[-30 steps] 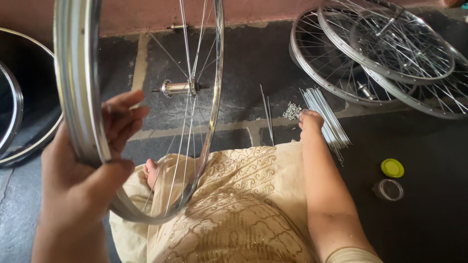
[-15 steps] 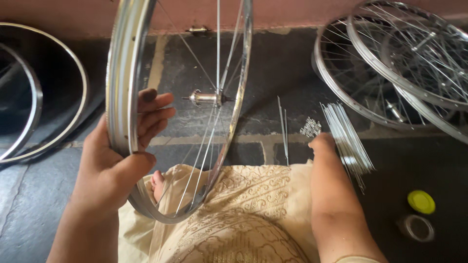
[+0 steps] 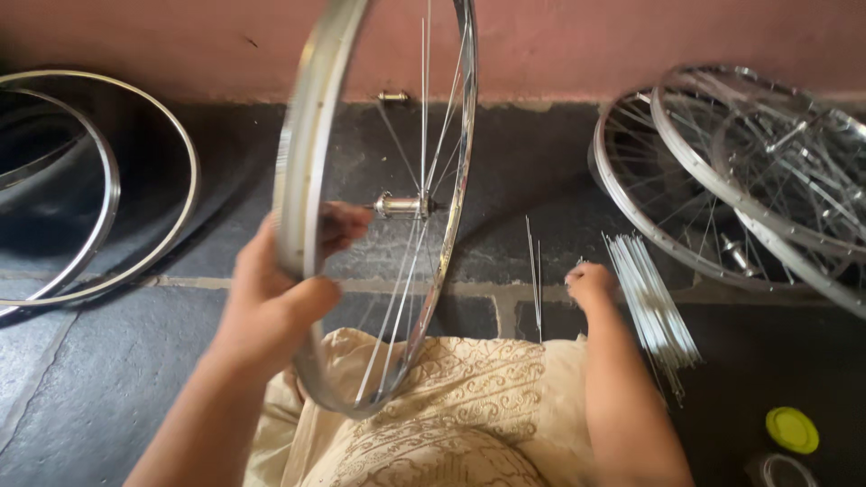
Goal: The person is assembling a bicycle wheel by hand, inserting spokes into the rim and hub. They repeatedly pick up spokes, thread them through the rim holes, and adjust their placement while rotating the wheel to access different sections.
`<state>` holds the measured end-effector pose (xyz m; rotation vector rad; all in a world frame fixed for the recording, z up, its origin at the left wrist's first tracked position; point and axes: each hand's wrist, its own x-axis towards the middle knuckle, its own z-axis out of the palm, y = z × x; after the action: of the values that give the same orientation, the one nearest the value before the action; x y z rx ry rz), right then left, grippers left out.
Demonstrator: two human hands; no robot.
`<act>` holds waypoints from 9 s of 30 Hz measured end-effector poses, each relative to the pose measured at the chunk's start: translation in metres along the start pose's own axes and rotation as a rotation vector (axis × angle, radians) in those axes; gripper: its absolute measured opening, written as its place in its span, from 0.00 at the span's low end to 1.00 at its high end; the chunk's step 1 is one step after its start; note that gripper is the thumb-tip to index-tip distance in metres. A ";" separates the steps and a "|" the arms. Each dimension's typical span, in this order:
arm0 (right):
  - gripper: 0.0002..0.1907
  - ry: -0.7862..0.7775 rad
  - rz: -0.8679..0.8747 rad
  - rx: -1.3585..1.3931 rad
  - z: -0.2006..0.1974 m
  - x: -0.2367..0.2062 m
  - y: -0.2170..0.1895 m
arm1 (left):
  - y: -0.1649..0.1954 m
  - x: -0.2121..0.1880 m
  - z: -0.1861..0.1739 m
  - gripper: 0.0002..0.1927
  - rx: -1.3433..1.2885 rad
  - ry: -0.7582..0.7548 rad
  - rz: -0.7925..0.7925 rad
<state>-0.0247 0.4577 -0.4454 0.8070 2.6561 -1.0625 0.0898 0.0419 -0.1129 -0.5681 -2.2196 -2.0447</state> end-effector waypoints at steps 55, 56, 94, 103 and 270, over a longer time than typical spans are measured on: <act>0.08 -0.437 -1.433 0.813 0.020 -0.312 -0.066 | -0.105 0.009 0.060 0.15 -0.633 -0.436 0.017; 0.07 -0.436 -1.384 0.810 0.020 -0.313 -0.067 | -0.104 0.007 0.062 0.15 -0.638 -0.448 0.022; 0.11 0.444 -1.218 0.424 -0.118 -0.366 -0.182 | -0.116 0.012 0.061 0.10 -0.903 -0.472 -0.079; 0.13 0.707 -1.297 0.077 -0.110 -0.380 -0.221 | -0.108 0.009 0.067 0.09 -0.906 -0.409 -0.033; 0.18 -0.815 -0.384 1.110 0.155 -0.103 -0.040 | -0.108 -0.001 0.093 0.11 -0.994 -0.283 -0.128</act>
<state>0.0339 0.2847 -0.4997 -0.1187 1.4204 -2.3478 0.0752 0.1275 -0.2260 -0.8032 -1.1769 -3.2351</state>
